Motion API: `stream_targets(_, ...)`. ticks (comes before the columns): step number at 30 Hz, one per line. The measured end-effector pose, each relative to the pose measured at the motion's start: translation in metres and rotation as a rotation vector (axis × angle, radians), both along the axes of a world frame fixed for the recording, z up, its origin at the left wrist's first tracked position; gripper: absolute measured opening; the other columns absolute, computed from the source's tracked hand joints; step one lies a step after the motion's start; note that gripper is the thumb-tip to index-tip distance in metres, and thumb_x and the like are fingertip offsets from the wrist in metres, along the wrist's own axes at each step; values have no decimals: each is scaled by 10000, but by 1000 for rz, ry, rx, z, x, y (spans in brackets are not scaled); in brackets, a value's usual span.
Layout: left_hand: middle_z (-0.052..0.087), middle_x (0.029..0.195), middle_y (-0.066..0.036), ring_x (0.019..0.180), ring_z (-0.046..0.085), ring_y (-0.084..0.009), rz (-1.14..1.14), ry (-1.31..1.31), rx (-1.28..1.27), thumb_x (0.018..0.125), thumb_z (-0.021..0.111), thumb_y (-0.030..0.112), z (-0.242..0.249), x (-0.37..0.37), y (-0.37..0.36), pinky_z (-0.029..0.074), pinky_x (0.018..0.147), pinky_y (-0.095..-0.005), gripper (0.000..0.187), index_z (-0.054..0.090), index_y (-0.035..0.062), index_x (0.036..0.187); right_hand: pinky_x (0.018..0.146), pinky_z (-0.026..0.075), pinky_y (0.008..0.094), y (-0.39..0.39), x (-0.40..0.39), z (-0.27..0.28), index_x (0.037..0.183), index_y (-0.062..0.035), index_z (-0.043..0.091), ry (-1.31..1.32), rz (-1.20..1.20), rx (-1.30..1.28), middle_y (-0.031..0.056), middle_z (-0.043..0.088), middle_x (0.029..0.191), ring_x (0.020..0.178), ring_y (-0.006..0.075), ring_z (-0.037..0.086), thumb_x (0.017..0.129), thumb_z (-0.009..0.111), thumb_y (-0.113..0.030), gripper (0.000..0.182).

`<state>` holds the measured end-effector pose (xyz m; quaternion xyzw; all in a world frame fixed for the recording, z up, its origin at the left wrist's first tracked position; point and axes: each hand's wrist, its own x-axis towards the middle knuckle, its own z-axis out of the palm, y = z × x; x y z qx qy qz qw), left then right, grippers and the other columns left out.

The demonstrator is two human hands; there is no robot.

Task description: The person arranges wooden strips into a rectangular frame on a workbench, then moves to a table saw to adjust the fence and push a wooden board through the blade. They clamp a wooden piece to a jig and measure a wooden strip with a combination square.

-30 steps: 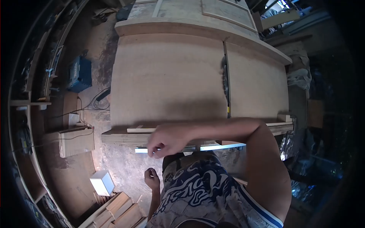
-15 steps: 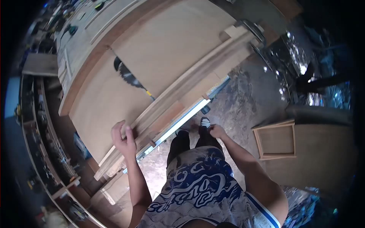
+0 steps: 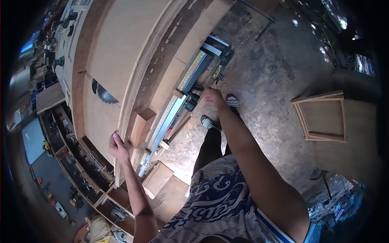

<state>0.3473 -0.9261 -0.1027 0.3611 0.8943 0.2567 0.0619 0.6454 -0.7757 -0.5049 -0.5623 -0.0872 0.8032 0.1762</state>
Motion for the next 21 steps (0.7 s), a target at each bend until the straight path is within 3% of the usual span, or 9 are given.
stream_targets(2, 485, 666, 54, 622, 400, -59, 22, 2, -1, 1067, 534, 307, -1, 1, 0, 322, 552, -264, 405, 724, -51, 1066, 671, 568, 347, -16, -7, 14, 1290, -12, 590, 29, 4, -402, 187, 700, 1135, 856, 261, 690, 1032, 437, -344, 448)
stream_targets(3, 485, 665, 54, 624, 401, -60, 27, 5, 0, 1067, 534, 308, -1, 1, 0, 320, 552, -264, 408, 726, -52, 1069, 816, 570, 394, -14, -8, 25, 1383, -4, 511, 75, 25, -505, 237, 621, 1331, 1066, 311, 666, 1056, 310, -482, 613)
stream_targets(6, 474, 659, 46, 630, 401, -63, 18, 53, 2, 1067, 524, 311, -8, -3, -3, 315, 550, -273, 422, 733, -55, 1080, 965, 515, 415, 18, -17, 82, 1408, -1, 507, 172, -214, -173, 208, 616, 1357, 1186, 309, 630, 1069, 292, -477, 623)
stream_targets(7, 471, 658, 44, 629, 401, -64, 30, 58, -29, 1066, 520, 314, -5, 1, -5, 316, 549, -277, 427, 733, -56, 1081, 1064, 441, 438, 1, 0, 75, 1426, -19, 502, 258, -282, -241, 181, 612, 1380, 1271, 301, 587, 1077, 275, -426, 582)
stream_targets(10, 443, 625, 13, 609, 390, -85, 50, 104, -41, 1060, 513, 323, -8, 6, -2, 323, 539, -302, 436, 724, -57, 1034, 1117, 312, 429, -29, 20, 62, 1401, -73, 557, 355, -281, -150, 145, 598, 1423, 1341, 257, 532, 1059, 299, -451, 571)
stream_targets(14, 436, 595, -32, 589, 391, -108, 4, 172, -22, 1048, 515, 323, -6, -1, 1, 330, 523, -336, 430, 693, -52, 938, 991, 415, 427, -2, -1, 53, 1275, -35, 595, 243, -288, -115, 151, 655, 1273, 1154, 269, 604, 1047, 301, -373, 502)
stream_targets(17, 441, 577, -63, 573, 391, -115, 15, 178, 3, 1042, 521, 330, -2, 10, 5, 333, 514, -351, 438, 670, -42, 865, 891, 484, 403, 46, -15, 91, 1167, -26, 617, 303, -268, -66, 152, 692, 1157, 995, 265, 658, 1033, 320, -306, 429)
stream_targets(19, 440, 574, -75, 567, 389, -126, 28, 209, -49, 1041, 520, 332, -1, 9, 0, 334, 516, -359, 442, 648, -37, 834, 717, 531, 381, 32, -13, 63, 1052, -32, 624, 306, -278, -160, 129, 718, 987, 834, 257, 684, 1006, 325, -228, 361)
stream_targets(21, 435, 571, -84, 561, 384, -136, 17, 212, -44, 1040, 518, 336, -4, 11, 5, 332, 516, -368, 449, 624, -32, 806, 804, 534, 363, -11, 9, 2, 1185, -3, 617, 96, -242, -180, 146, 734, 1062, 885, 256, 698, 994, 345, -211, 392)
